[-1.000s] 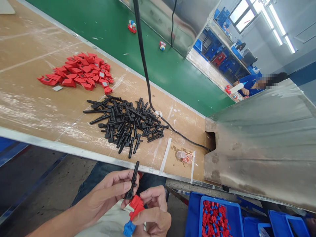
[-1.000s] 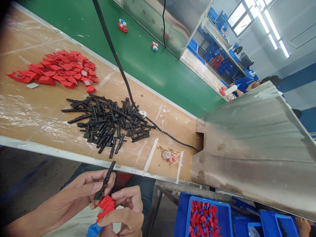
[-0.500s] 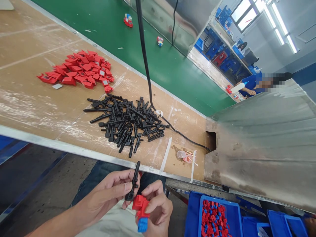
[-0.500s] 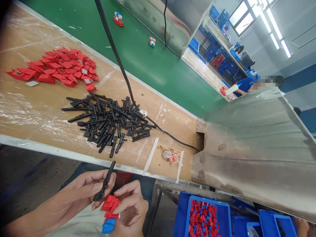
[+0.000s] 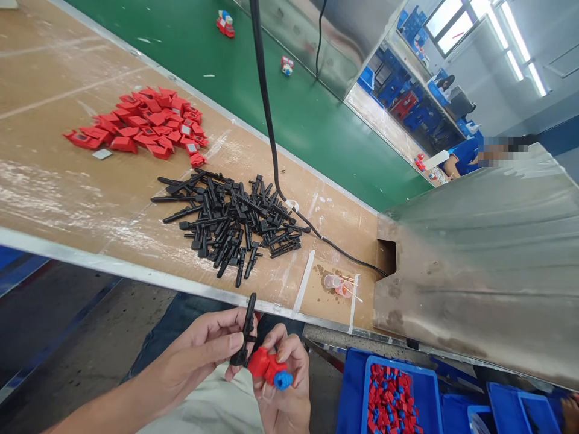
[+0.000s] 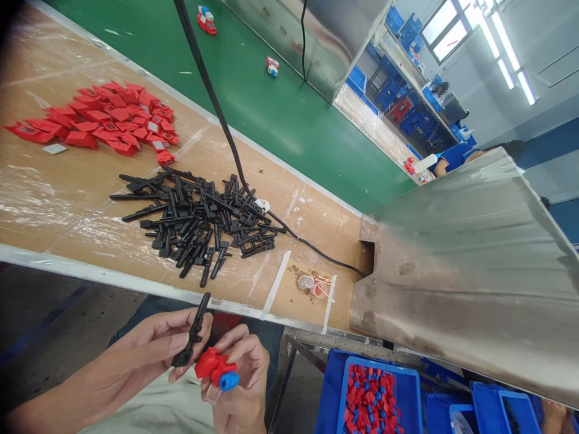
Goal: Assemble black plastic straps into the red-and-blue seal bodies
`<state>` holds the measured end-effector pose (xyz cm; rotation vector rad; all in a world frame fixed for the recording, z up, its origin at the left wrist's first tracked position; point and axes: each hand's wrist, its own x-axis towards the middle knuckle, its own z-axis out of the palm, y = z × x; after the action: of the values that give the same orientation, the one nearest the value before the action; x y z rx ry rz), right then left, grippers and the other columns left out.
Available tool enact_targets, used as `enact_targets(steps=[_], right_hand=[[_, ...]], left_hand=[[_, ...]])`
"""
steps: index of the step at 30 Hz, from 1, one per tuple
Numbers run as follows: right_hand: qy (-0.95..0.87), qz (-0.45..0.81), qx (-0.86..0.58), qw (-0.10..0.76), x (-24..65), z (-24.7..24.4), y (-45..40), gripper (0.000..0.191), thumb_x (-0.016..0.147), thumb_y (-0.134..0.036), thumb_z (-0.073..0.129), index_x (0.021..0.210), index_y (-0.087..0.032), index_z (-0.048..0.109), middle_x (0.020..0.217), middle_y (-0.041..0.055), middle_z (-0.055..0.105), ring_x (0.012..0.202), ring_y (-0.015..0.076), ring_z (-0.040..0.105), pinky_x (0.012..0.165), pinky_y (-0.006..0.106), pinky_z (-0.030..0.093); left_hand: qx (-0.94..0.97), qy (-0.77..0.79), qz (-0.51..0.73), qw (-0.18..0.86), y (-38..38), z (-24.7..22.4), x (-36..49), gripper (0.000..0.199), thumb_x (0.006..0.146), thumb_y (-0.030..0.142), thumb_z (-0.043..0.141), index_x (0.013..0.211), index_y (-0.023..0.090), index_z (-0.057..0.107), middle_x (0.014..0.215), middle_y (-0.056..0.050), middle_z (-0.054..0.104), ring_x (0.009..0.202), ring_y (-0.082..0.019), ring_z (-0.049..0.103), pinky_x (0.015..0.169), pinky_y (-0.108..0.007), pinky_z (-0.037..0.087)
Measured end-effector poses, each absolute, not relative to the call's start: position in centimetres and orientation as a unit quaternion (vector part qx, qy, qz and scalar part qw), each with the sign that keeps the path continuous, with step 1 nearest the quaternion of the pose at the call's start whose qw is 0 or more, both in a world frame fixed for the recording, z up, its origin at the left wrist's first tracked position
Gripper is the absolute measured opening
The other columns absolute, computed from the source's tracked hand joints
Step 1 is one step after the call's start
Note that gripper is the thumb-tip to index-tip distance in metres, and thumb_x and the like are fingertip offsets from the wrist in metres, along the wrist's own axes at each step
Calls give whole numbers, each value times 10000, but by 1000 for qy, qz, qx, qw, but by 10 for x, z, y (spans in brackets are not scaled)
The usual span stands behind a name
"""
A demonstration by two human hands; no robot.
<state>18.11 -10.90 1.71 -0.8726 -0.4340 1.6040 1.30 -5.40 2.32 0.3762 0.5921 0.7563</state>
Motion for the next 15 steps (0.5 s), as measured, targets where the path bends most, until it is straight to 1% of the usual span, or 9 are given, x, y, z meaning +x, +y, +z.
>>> enact_targets(steps=[3, 7, 9, 12, 15], right_hand=[[-219, 665, -382, 603, 182, 16, -109, 287, 705, -368, 1048, 868, -290, 825, 996, 19, 708, 632, 88, 606, 530, 190, 493], [-301, 596, -425, 612, 184, 14, -108, 285, 698, -366, 1069, 854, -307, 837, 988, 22, 731, 731, 124, 656, 601, 208, 504], [-349, 545, -442, 622, 184, 13, -109, 245, 744, -371, 1047, 880, -333, 848, 1000, 19, 735, 739, 131, 668, 615, 224, 536], [-415, 460, -462, 635, 181, 13, -112, 145, 865, -391, 963, 960, -370, 856, 1018, 20, 734, 753, 157, 700, 631, 266, 597], [-473, 381, -499, 618, 176, 16, -118, 108, 909, -321, 929, 986, -363, 865, 983, 43, 748, 842, 206, 735, 682, 306, 630]], left_hand=[[184, 306, 363, 861, -54, 32, 14, 476, 786, 649, 945, 857, 196, 819, 762, 17, 603, 661, -129, 449, 583, -235, 436], [196, 342, 357, 847, -55, 36, 14, 519, 756, 699, 942, 836, 202, 813, 771, 17, 602, 680, -138, 437, 597, -240, 431], [226, 346, 351, 840, -56, 32, 14, 537, 787, 723, 905, 860, 199, 811, 792, 4, 617, 701, -150, 449, 600, -242, 431], [273, 335, 348, 832, -59, 22, 13, 538, 850, 731, 843, 880, 196, 798, 818, -11, 623, 728, -165, 476, 603, -246, 439], [282, 340, 352, 825, -61, 21, 12, 527, 865, 720, 835, 853, 196, 782, 796, -6, 614, 717, -167, 476, 614, -256, 445]])
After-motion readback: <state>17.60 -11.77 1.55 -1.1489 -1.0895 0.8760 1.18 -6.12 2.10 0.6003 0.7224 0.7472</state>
